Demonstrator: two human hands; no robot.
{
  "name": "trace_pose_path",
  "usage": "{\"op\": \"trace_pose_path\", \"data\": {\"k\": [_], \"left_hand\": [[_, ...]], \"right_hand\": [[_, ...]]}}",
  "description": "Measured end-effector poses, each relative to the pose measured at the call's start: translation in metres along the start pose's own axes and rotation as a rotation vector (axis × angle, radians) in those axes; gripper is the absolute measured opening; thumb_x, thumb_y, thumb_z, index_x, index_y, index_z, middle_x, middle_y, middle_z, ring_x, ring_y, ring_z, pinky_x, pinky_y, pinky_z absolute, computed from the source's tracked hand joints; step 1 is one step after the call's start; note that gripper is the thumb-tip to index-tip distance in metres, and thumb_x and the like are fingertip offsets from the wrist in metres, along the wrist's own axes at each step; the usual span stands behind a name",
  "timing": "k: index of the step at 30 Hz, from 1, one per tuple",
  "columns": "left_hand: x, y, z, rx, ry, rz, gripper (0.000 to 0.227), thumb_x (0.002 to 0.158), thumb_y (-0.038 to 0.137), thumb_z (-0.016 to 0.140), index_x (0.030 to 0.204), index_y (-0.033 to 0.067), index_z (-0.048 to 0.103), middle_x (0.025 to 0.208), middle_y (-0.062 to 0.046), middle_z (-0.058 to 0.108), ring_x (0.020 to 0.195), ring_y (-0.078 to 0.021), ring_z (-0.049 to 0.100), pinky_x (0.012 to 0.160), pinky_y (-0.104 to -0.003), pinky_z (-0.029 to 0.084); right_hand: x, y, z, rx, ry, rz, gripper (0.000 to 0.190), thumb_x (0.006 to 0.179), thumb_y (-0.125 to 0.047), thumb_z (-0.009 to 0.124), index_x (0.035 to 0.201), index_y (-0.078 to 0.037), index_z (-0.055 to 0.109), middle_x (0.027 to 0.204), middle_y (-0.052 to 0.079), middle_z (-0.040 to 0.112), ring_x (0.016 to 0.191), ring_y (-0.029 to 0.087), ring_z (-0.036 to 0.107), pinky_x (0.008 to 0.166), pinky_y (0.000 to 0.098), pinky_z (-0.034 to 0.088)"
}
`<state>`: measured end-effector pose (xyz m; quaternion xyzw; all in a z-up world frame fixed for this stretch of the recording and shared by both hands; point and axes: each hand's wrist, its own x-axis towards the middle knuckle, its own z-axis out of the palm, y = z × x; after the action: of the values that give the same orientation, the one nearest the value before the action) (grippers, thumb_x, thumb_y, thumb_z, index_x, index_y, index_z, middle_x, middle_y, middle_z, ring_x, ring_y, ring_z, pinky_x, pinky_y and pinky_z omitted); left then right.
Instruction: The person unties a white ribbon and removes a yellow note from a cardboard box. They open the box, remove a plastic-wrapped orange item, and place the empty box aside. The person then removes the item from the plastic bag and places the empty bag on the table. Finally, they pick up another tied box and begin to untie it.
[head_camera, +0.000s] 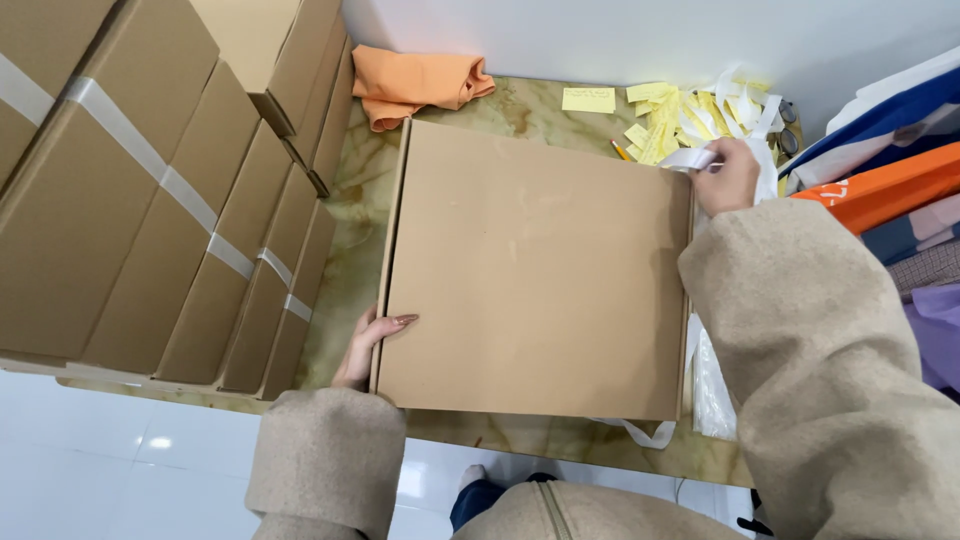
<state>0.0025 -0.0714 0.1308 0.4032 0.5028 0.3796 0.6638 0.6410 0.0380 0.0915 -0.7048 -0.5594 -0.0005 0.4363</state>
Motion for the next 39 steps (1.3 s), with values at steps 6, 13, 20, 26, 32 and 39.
{"op": "trace_pose_path", "data": {"k": [6, 13, 20, 26, 32, 39], "left_hand": [[0.005, -0.023, -0.037, 0.002, 0.104, 0.073, 0.064, 0.078, 0.038, 0.068, 0.122, -0.0080, 0.080, 0.127, -0.040, 0.054, 0.130, -0.0492, 0.046, 0.121, -0.051, 0.033], [0.035, -0.013, -0.058, -0.341, 0.179, -0.043, 0.070, 0.084, 0.046, 0.067, 0.142, 0.0088, 0.052, 0.139, -0.021, 0.053, 0.126, -0.0346, 0.052, 0.107, -0.049, 0.038], [0.051, -0.006, -0.050, -0.355, 0.133, 0.073, 0.097, 0.089, 0.055, 0.068, 0.168, 0.0110, 0.035, 0.166, -0.030, 0.039, 0.146, -0.0384, 0.042, 0.127, -0.054, 0.028], [0.075, -0.038, -0.083, -0.337, 0.128, 0.046, 0.095, 0.090, 0.053, 0.068, 0.169, 0.0117, 0.034, 0.167, -0.028, 0.040, 0.144, -0.0362, 0.042, 0.125, -0.054, 0.028], [0.086, -0.050, -0.074, -0.430, 0.142, 0.024, 0.087, 0.088, 0.050, 0.067, 0.164, 0.0145, 0.044, 0.162, -0.027, 0.046, 0.139, -0.0366, 0.048, 0.124, -0.050, 0.034], [0.105, -0.033, -0.067, -0.431, 0.099, 0.058, 0.095, 0.088, 0.053, 0.069, 0.168, 0.0125, 0.039, 0.161, -0.025, 0.046, 0.140, -0.0356, 0.048, 0.123, -0.050, 0.036]], "right_hand": [[-0.004, 0.059, -0.067, -0.135, 0.394, 0.358, 0.026, 0.079, -0.025, 0.098, 0.095, -0.030, 0.079, 0.074, -0.006, 0.067, 0.074, 0.009, 0.073, 0.063, 0.0246, 0.062], [-0.147, 0.012, -0.078, 0.221, -0.360, 0.330, 0.030, 0.089, -0.002, 0.088, 0.112, -0.002, 0.068, 0.110, 0.019, 0.076, 0.107, 0.029, 0.072, 0.092, 0.0417, 0.060], [-0.209, -0.053, -0.061, 0.219, -1.494, 0.559, 0.071, 0.091, -0.006, 0.082, 0.157, -0.006, 0.054, 0.102, 0.029, 0.083, 0.093, 0.028, 0.079, 0.087, 0.0379, 0.065], [-0.200, -0.003, -0.001, -0.175, -0.405, 0.237, 0.075, 0.084, -0.056, 0.088, 0.148, -0.024, 0.064, 0.134, 0.010, 0.073, 0.137, 0.031, 0.063, 0.121, 0.0520, 0.046], [-0.204, 0.010, 0.054, -0.294, -0.592, 0.511, 0.126, 0.072, -0.081, 0.084, 0.172, -0.035, 0.023, 0.166, 0.008, 0.049, 0.159, 0.030, 0.036, 0.129, 0.0665, 0.028], [-0.293, -0.153, 0.061, -0.488, -0.601, 0.184, 0.142, 0.058, -0.097, 0.078, 0.173, -0.036, 0.023, 0.150, 0.012, 0.057, 0.157, 0.034, 0.035, 0.122, 0.0826, 0.014]]}}
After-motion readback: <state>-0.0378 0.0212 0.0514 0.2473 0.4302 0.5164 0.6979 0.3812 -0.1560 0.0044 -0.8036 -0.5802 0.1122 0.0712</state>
